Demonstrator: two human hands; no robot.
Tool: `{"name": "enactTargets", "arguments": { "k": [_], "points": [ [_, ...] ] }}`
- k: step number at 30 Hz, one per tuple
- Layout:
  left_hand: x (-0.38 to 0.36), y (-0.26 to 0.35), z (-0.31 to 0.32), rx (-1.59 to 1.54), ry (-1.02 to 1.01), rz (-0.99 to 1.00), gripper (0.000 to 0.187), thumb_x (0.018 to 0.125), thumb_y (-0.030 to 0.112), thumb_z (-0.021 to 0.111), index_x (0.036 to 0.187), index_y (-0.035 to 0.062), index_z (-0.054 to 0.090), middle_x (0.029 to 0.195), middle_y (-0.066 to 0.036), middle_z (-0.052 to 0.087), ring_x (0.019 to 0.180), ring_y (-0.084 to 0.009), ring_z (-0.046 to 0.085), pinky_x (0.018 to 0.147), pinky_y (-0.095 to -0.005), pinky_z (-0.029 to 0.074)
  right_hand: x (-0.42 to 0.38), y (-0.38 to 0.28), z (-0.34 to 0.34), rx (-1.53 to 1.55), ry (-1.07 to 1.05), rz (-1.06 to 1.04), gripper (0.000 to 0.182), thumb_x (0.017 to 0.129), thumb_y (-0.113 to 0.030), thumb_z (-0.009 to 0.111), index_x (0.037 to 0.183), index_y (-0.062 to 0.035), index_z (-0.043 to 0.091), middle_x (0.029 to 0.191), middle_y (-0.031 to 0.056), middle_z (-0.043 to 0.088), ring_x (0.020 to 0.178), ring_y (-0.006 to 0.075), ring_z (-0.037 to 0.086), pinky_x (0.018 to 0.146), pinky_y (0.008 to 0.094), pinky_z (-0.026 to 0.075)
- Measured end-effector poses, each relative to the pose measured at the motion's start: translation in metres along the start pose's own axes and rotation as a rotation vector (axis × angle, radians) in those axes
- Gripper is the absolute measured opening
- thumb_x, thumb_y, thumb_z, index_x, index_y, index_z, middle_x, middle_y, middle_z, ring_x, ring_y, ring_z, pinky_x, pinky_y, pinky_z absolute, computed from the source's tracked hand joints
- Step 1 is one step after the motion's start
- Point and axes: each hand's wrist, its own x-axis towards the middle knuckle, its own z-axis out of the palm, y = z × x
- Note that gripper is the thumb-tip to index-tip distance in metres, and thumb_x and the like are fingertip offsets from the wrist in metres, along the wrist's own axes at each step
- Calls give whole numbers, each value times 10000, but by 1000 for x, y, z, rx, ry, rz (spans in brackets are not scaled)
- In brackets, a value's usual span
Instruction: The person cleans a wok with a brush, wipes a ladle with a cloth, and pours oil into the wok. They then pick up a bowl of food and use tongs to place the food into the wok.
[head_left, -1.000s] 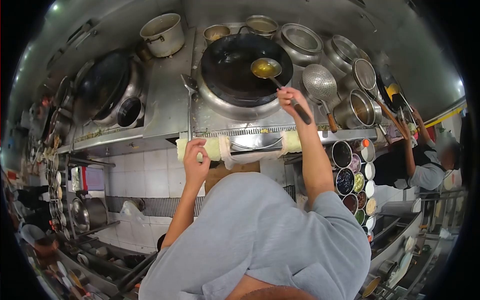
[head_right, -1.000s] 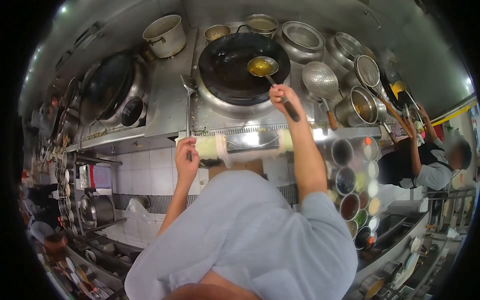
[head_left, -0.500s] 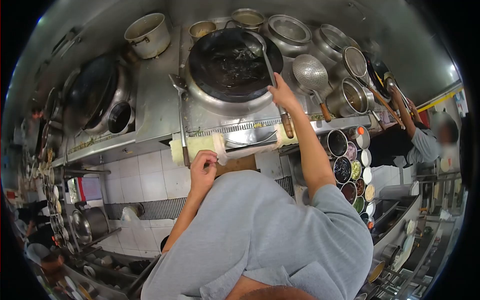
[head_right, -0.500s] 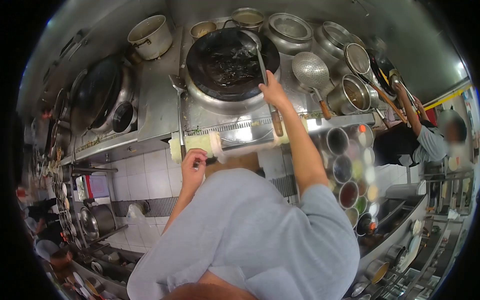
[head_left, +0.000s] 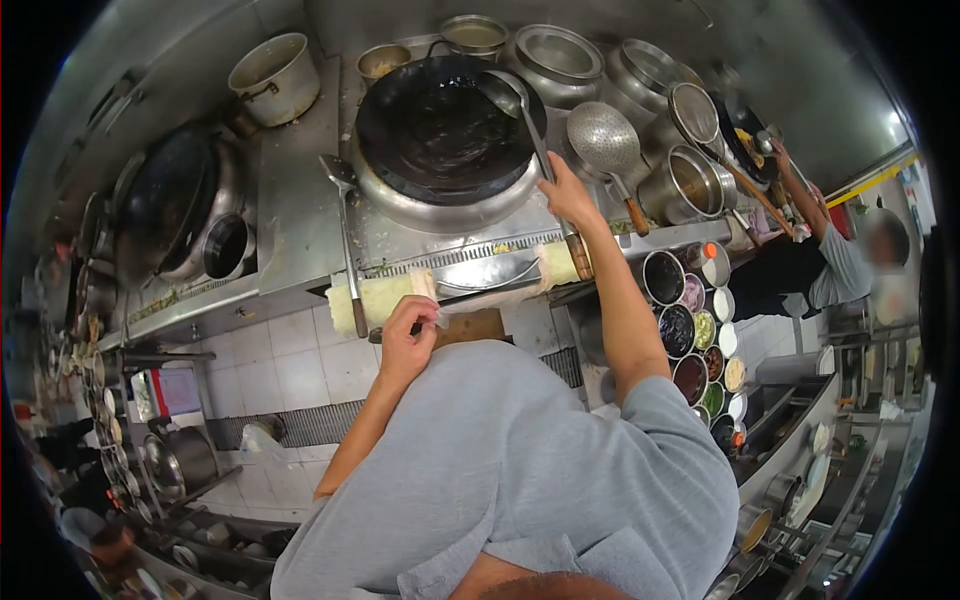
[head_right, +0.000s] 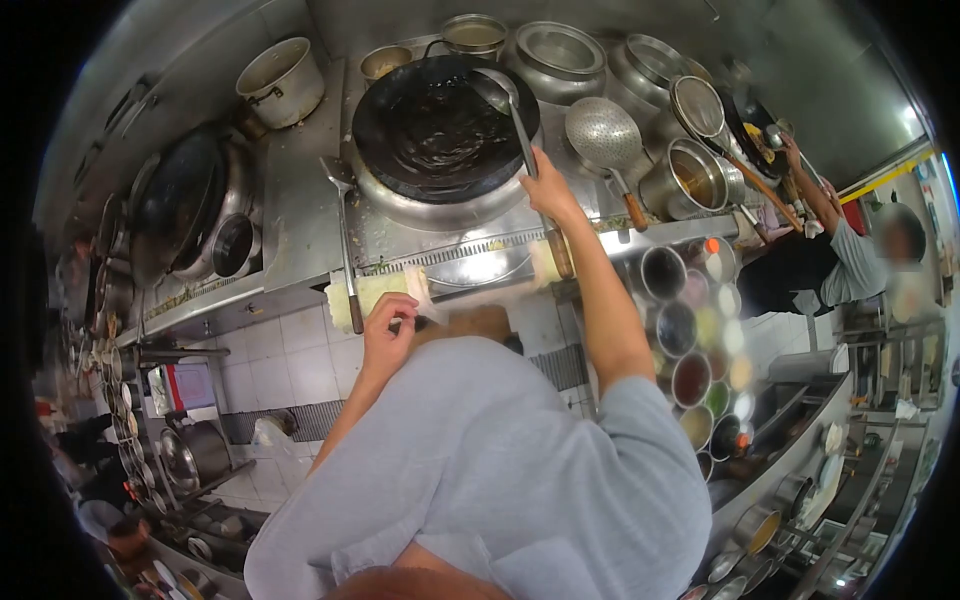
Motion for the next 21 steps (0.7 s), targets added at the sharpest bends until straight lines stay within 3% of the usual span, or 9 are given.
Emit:
{"name": "enactTargets", "arguments": {
  "k": [2, 5, 8, 11, 14, 16, 18, 20, 21],
  "points": [
    [-1, 0, 1, -7, 5, -8, 148, 741, -101, 535, 856, -15, 573, 960, -120, 610, 815, -203, 604, 706, -275, 498, 0, 8, -2, -41, -21, 21, 646, 884, -126, 588, 1459, -35, 306, 827, 102, 589, 500, 144, 500, 493, 309, 438],
    [-3, -2, 0, -2, 7, -15, 147, 742, -100, 534, 856, -15, 573, 957, -120, 612, 816, -203, 605, 707, -276, 498, 2, 21, -7, -178, -56, 69, 656, 866, -150, 588, 1457, -54, 320, 934, 182, 641, 575, 219, 580, 568, 358, 488],
    [-3, -2, -1, 3, 14, -19, 147, 742, -98, 536, 856, -15, 573, 953, -120, 615, 813, -205, 605, 708, -277, 496, -2, 33, -11, -226, -57, 5, 656, 871, -156, 587, 1462, -63, 316, 994, 206, 648, 614, 237, 608, 607, 370, 494],
    [-5, -2, 1, 16, 6, -27, 146, 740, -98, 539, 855, -15, 573, 948, -121, 618, 809, -208, 605, 708, -279, 495, -21, 18, -17, -36, -63, 112, 650, 879, -156, 582, 1463, -60, 313, 1082, 231, 641, 658, 262, 627, 652, 379, 494],
    [-5, -2, 7, 20, -15, -36, 146, 738, -98, 541, 853, -15, 573, 944, -122, 618, 809, -212, 605, 708, -281, 494, -21, 36, -19, -117, -15, 101, 662, 870, -148, 606, 1460, -54, 321, 1125, 219, 627, 668, 249, 624, 664, 371, 505],
    [-2, -2, 12, 32, -38, -29, 145, 736, -99, 542, 851, -16, 573, 943, -124, 618, 811, -216, 606, 707, -281, 493, -17, 58, -16, -92, 53, 29, 710, 866, -150, 624, 1480, -68, 277, 1071, 181, 628, 647, 228, 605, 637, 351, 513],
    [2, -1, 17, 16, -44, -43, 139, 738, -97, 545, 848, -17, 573, 939, -126, 616, 817, -220, 607, 711, -281, 493, -20, 68, -19, 94, 93, 9, 753, 869, -148, 632, 1499, -87, 224, 1006, 139, 614, 626, 202, 587, 601, 327, 516],
    [-3, 0, 23, 19, -66, -64, 134, 741, -96, 546, 845, -18, 573, 938, -127, 615, 823, -222, 608, 717, -281, 494, -45, 17, -38, 442, 115, 49, 791, 879, -144, 630, 1517, -111, 163, 930, 94, 586, 608, 174, 568, 555, 301, 516],
    [-3, 0, 26, 29, -83, -64, 131, 743, -96, 545, 844, -18, 573, 938, -128, 615, 828, -222, 609, 720, -281, 495, -61, 1, -43, 777, 145, 12, 710, 924, -186, 596, 1502, -133, 187, 820, 40, 510, 483, 129, 464, 447, 257, 459]
  ]
}}
